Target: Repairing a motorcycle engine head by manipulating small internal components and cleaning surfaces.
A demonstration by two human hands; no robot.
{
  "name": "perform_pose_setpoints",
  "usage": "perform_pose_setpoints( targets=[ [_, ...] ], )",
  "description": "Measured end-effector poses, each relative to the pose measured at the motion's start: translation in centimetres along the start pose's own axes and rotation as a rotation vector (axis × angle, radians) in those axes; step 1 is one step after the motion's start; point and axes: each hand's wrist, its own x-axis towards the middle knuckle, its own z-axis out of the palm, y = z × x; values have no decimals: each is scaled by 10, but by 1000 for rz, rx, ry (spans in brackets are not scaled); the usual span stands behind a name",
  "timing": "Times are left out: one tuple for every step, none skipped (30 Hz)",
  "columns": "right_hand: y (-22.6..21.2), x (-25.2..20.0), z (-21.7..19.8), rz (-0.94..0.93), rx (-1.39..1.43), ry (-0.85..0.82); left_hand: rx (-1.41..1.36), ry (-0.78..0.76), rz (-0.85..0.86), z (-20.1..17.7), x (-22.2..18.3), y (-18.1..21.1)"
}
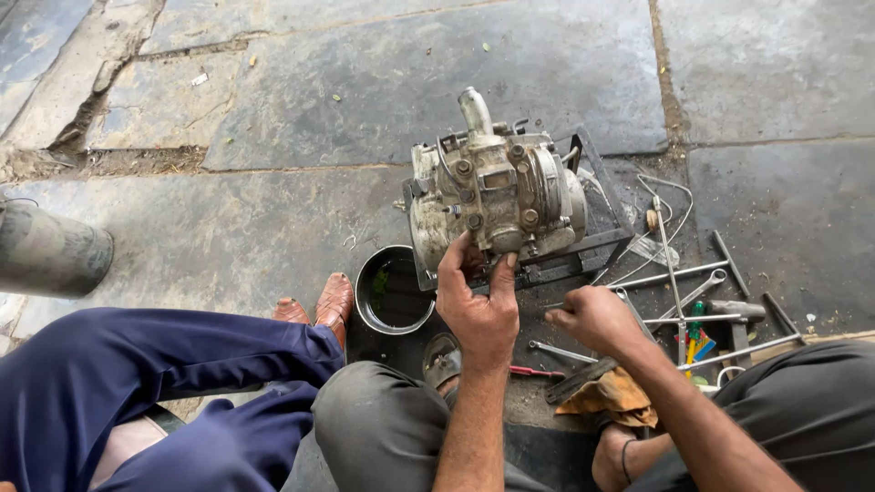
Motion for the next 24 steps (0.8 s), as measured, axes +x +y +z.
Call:
perform_pose_setpoints(
  targets=[
    [-8, -8, -9, -4, -4, 7, -4, 6, 6, 2, -1, -3],
    [-16, -16, -19, -27, 115, 142, -35, 14, -7, 3, -3, -6],
    [-24, -25, -26, -51, 235, 271, -62, 23, -22, 3, -5, -9],
    [-32, -33, -31, -57, 232, 272, -62, 30, -19, 4, -6, -11],
    [-39, -40, -35, -284, 280, 597, -50, 28, -25, 5, -7, -14],
    [-46, -48, -40, -513, 325, 923, -38, 27, -30, 6, -9, -17],
    [-54, -51, -42, -517, 324, 928, -41, 29, -24, 6, -9, -18],
    [-63, -54, -44, -630, 392, 999, -34, 21, -31, 6, -9, -19],
    [-71, -58, -46, -743, 459, 1067, -28, 10, -39, 6, -10, -20],
    [-75, -57, -46, -746, 457, 1073, -33, 11, -35, 6, -10, -20],
    [-79, -55, -47, -792, 376, 1123, -32, 12, -42, 5, -9, -19],
    [-85, -53, -49, -838, 294, 1171, -30, 13, -49, 5, -7, -19],
    [-89, -54, -51, -846, 296, 1175, -31, 18, -41, 5, -8, -21],
    [-94, -56, -52, -858, 263, 1173, -10, 17, -11, 5, -9, -23],
    [-100, -57, -55, -872, 231, 1173, 10, 19, 22, 5, -7, -25],
    [-100, -57, -55, -883, 234, 1179, 11, 26, 33, 5, -8, -24],
    [-102, -56, -55, -883, 231, 1191, -5, 24, 1, 5, -6, -23],
    [-104, -54, -55, -883, 229, 1203, -20, 22, -32, 4, -4, -22],
    [-101, -48, -51, -897, 236, 1205, -15, 33, -22, 5, -4, -23],
    [-97, -42, -46, -900, 246, 1229, -60, 37, -26, 7, -3, -23],
    [-93, -36, -42, -899, 254, 1249, -104, 40, -37, 9, -4, -23],
    [-93, -35, -41, -910, 258, 1246, -99, 49, -33, 9, -4, -22],
    [-94, -35, -38, -859, 308, 1256, -97, 43, -45, 8, -4, -22],
    [-94, -34, -36, -808, 358, 1264, -96, 37, -58, 8, -5, -21]
  ],
)
